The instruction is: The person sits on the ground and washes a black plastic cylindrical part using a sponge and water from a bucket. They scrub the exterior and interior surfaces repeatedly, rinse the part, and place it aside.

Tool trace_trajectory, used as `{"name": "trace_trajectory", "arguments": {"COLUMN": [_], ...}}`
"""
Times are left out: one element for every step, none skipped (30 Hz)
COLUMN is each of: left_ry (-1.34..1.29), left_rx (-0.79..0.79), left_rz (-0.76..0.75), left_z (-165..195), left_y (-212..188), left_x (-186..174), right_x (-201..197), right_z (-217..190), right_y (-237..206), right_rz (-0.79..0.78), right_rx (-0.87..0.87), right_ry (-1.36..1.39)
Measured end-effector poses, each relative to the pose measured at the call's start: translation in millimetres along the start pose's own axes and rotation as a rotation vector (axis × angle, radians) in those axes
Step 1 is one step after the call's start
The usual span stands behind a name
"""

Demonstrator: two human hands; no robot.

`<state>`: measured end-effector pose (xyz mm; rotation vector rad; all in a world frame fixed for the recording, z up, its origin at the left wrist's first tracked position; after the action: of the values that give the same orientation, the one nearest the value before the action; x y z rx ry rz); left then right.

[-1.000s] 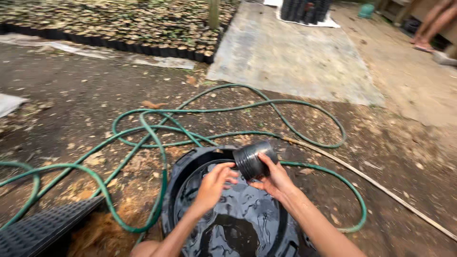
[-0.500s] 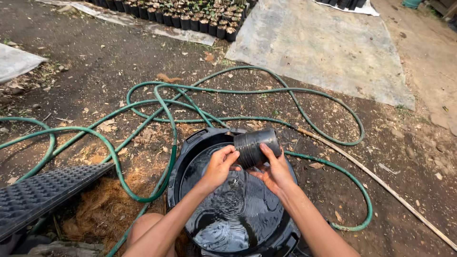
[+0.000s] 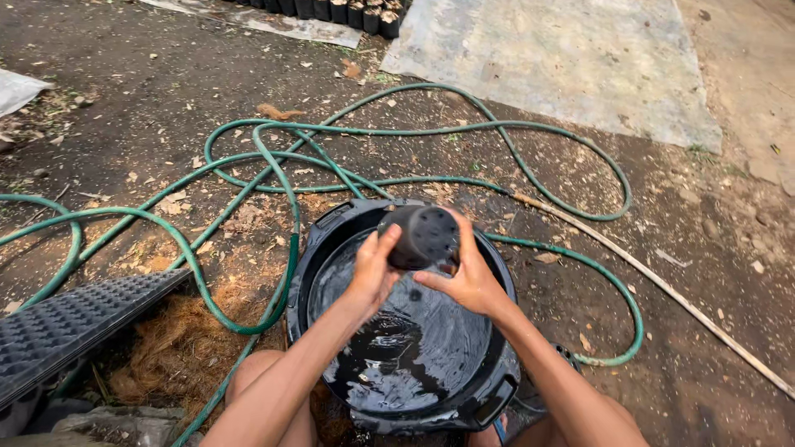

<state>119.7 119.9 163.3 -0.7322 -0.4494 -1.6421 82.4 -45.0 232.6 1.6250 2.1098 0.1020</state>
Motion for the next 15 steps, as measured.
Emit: {"name": "trace_trajectory", "arguments": {"left_ry": [-0.058, -0.114, -0.046, 0.022, 0.057, 0.09, 0.09, 0.087, 0.099, 0.106, 0.153, 0.163, 0.168, 0.304, 0.33], "left_rx": [0.023, 0.041, 0.05, 0.061, 0.093, 0.108, 0.115, 0.103, 0.058, -0.184, -0.163, -0.163, -0.159, -0.148, -0.181], "left_rz": [0.004, 0.007, 0.001, -0.007, -0.045, -0.088, -0.128, -0.179, -0.182, -0.122, -0.18, -0.359, -0.538, -0.52, -0.563], "left_z": [5, 8, 11, 12, 15, 14, 15, 16, 15, 14, 19, 25, 31, 34, 30], "left_y": [6, 11, 17, 21, 24, 25, 20, 17, 13, 1, -8, -21, -34, -46, -52], "left_x": [-4, -10, -15, -21, -25, -26, -27, -23, -17, -16, -5, 9, 24, 29, 37], "right_x": [2, 2, 1, 0, -1, -3, -3, -6, -11, -10, -13, -16, -22, -29, -37], "right_z": [2, 9, 16, 24, 24, 24, 25, 26, 32, 40, 42, 48, 50, 51, 54], "right_y": [0, 1, 0, 0, 5, 6, 7, 6, 2, -1, -5, -10, -15, -20, -28], "right_rz": [-0.099, -0.079, -0.051, -0.023, -0.028, -0.02, -0.027, -0.017, -0.024, -0.038, -0.04, -0.076, -0.068, -0.069, -0.081], "right_rx": [0.056, 0.201, 0.344, 0.483, 0.378, 0.288, 0.191, 0.108, 0.152, 0.305, 0.286, 0.425, 0.445, 0.462, 0.5], "right_ry": [0.124, 0.189, 0.256, 0.325, 0.222, 0.118, 0.103, 0.08, 0.044, 0.131, 0.131, 0.137, 0.168, 0.202, 0.306]}}
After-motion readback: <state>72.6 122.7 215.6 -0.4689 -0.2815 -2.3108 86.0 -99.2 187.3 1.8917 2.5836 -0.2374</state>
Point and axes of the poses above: each hand's wrist, its own y-axis towards the middle knuckle, its own x-axis out of the palm, z = x × y, the point moved 4 cm from there along y, towards the middle knuckle, and after that the axes turned 4 degrees about -y, right-handed, at the moved point
